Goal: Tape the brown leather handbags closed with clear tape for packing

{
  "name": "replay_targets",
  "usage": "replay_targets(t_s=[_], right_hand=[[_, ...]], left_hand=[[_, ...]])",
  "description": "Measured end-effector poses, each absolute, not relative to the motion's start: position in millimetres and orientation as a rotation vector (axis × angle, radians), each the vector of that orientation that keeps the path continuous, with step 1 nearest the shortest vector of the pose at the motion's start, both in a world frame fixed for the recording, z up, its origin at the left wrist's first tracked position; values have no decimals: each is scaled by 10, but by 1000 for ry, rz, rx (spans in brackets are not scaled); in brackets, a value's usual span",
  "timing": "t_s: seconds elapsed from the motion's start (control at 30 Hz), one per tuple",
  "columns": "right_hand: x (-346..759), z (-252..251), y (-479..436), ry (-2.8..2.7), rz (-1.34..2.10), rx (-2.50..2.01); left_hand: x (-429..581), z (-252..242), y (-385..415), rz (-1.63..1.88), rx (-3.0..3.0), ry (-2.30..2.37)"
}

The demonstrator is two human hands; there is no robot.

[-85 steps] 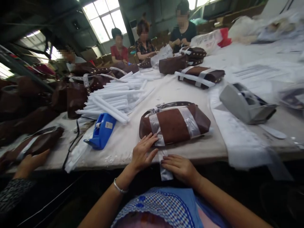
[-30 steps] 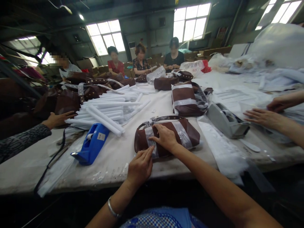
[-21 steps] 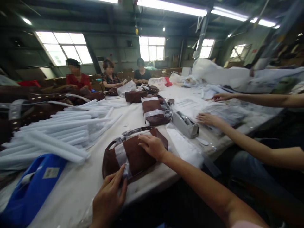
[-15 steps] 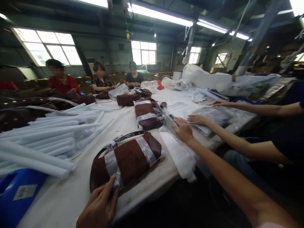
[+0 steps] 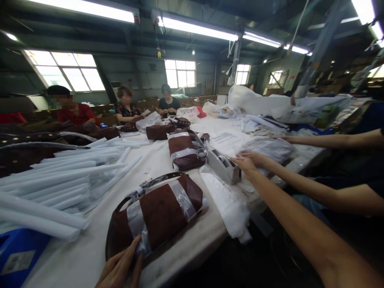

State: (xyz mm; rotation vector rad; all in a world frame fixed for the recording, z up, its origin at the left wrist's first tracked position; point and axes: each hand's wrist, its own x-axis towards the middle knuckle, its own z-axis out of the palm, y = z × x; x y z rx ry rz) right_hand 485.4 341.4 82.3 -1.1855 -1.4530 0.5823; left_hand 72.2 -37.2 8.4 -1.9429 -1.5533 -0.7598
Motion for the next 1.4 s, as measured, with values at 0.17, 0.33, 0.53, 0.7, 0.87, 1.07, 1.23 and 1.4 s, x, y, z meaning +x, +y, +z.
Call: replay_targets(t_s=[0.17,0.33,0.53,0.7,0.87,1.07,1.23,1.4], right_hand=[[5086,823,3067,-1218,796,-1255],[5193,530,2665,-1158,984,-1312],[5125,314,2722,-1260,843,-1448],[5349,462,2600,-1546,506,-1539],[5432,900,2166,-2075,249,-1352],[4706,1476,1685,-2592,-297,-450],[3708,1551,1423,-2653,-69,-70],[2666,1455,1383,-2840,218,55]], left_hand=[[584,-3,-358,-707,-1973,-1487],[605,22,-367,-679,-2019,-1436],[782,71,-386,-766,-1898,-1610],[879,111,-431,-808,-1825,-1716],[954,112,-480,-817,-1715,-1876],[1002,116,-500,-818,-1724,-1951],[1049,173,-520,-866,-1775,-2042],[1077,189,-528,-924,-1803,-2101]])
